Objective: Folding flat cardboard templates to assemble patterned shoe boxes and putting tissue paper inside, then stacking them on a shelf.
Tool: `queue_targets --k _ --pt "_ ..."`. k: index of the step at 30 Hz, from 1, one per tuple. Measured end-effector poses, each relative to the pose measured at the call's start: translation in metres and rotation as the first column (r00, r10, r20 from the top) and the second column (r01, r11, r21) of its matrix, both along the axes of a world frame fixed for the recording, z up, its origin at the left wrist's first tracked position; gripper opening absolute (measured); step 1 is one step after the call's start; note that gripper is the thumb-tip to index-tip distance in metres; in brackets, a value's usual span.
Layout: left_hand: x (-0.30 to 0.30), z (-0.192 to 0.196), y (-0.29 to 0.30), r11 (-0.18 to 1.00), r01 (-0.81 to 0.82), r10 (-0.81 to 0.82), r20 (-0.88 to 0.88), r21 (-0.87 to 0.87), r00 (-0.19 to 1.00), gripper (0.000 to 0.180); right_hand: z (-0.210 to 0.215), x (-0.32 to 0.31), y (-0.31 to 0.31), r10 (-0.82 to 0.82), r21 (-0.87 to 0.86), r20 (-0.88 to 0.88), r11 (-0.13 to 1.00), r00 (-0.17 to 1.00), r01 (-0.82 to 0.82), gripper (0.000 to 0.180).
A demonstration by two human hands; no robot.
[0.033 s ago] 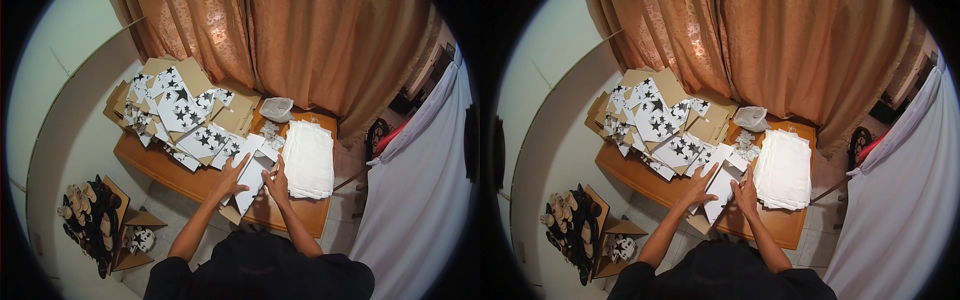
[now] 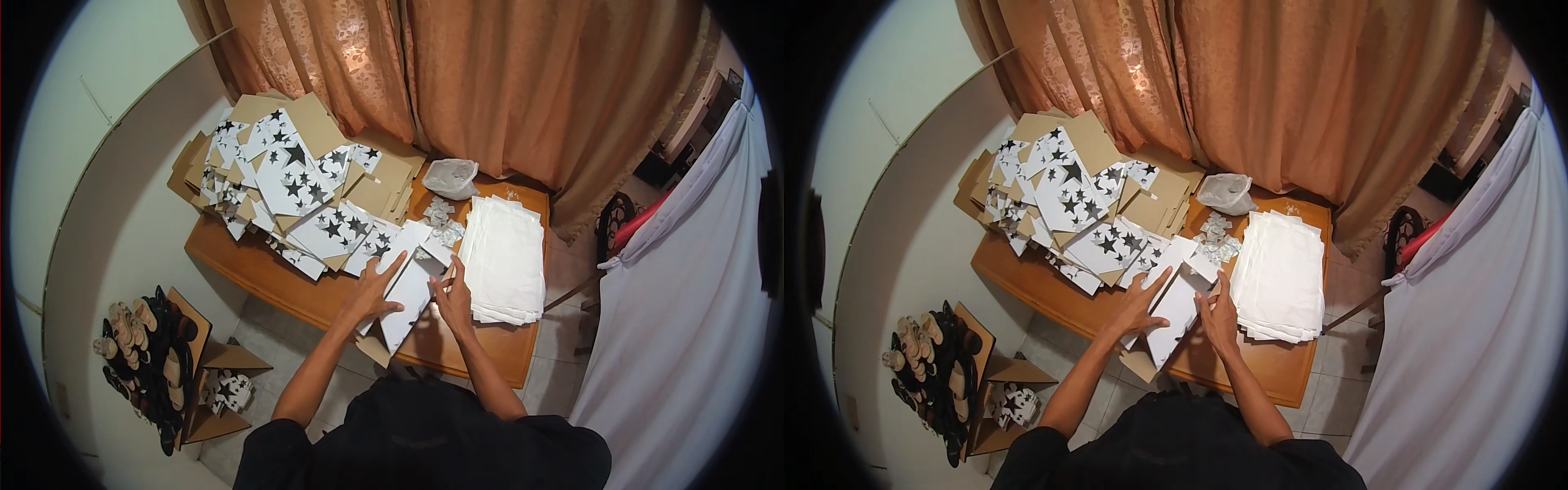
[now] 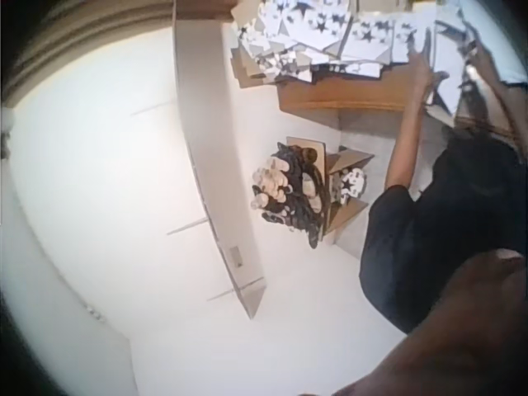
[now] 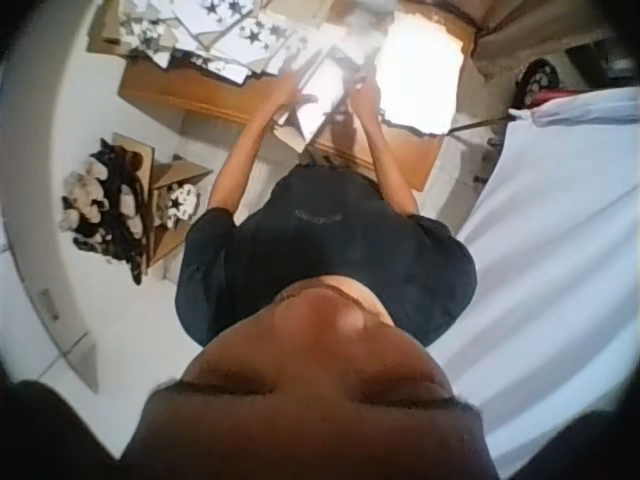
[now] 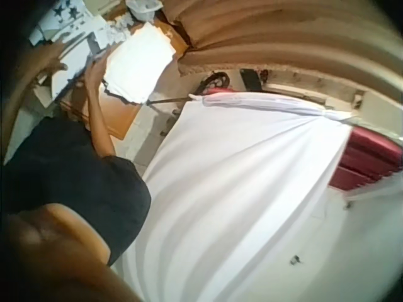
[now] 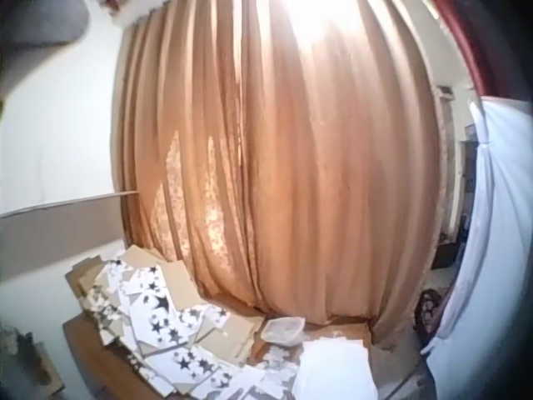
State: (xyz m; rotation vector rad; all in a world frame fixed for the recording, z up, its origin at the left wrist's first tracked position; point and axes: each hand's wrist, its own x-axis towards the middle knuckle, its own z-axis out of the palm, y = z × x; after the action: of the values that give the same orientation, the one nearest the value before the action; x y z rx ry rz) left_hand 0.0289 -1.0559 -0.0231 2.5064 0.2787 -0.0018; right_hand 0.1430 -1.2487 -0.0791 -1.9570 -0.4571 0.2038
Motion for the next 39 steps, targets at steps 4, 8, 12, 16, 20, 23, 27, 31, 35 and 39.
queue_targets --k 4,8,12,16,20,23,27,31,35,39 --pt "0.001 0.004 0.005 0.996 0.080 -0.084 -0.084 -0.045 0.993 0.119 0.001 0.018 -0.001 -0.030 -0.192 0.209 0.979 0.978 0.071 0.027" --pt "0.009 -0.017 0.017 0.988 0.123 -0.118 -0.060 0.092 0.991 0.114 -0.011 0.024 0.008 -0.122 -0.069 0.219 0.988 0.968 0.141 0.028" --pt "0.017 -0.047 0.040 0.959 0.180 -0.176 -0.042 0.217 0.984 0.108 -0.018 0.027 0.020 -0.139 0.005 0.244 0.990 0.960 0.142 0.035" --pt "0.019 -0.054 0.049 0.913 0.212 -0.168 -0.152 0.347 0.974 0.106 -0.010 0.032 0.028 -0.128 -0.069 0.073 0.989 0.989 0.133 0.044" --pt "0.017 -0.066 0.037 0.880 0.269 -0.185 -0.239 0.391 0.953 0.121 -0.009 0.035 0.032 -0.168 -0.071 -0.050 0.984 0.985 0.164 0.046" --pt "0.010 -0.099 0.022 0.930 0.116 -0.064 -0.157 0.349 0.986 0.123 -0.021 0.032 0.021 -0.091 -0.064 -0.077 0.994 0.993 0.086 0.045" --pt "0.014 -0.121 0.022 0.909 0.123 -0.069 -0.149 0.399 0.987 0.114 -0.024 0.034 0.021 -0.034 -0.177 -0.056 0.984 0.998 0.024 0.044" --pt "0.029 -0.135 0.025 0.936 0.082 -0.054 -0.091 0.343 0.994 0.110 -0.061 0.055 0.013 0.183 -0.197 0.370 0.974 0.911 -0.116 0.049" --pt "0.033 -0.154 0.025 0.952 0.069 -0.030 -0.135 0.300 0.990 0.109 -0.072 0.063 0.007 0.454 -0.407 0.263 0.852 0.851 -0.329 0.067" --pt "0.035 -0.169 0.022 0.955 0.070 -0.029 -0.145 0.287 0.989 0.106 -0.094 0.060 0.008 0.600 -0.490 0.248 0.755 0.760 -0.436 0.078"
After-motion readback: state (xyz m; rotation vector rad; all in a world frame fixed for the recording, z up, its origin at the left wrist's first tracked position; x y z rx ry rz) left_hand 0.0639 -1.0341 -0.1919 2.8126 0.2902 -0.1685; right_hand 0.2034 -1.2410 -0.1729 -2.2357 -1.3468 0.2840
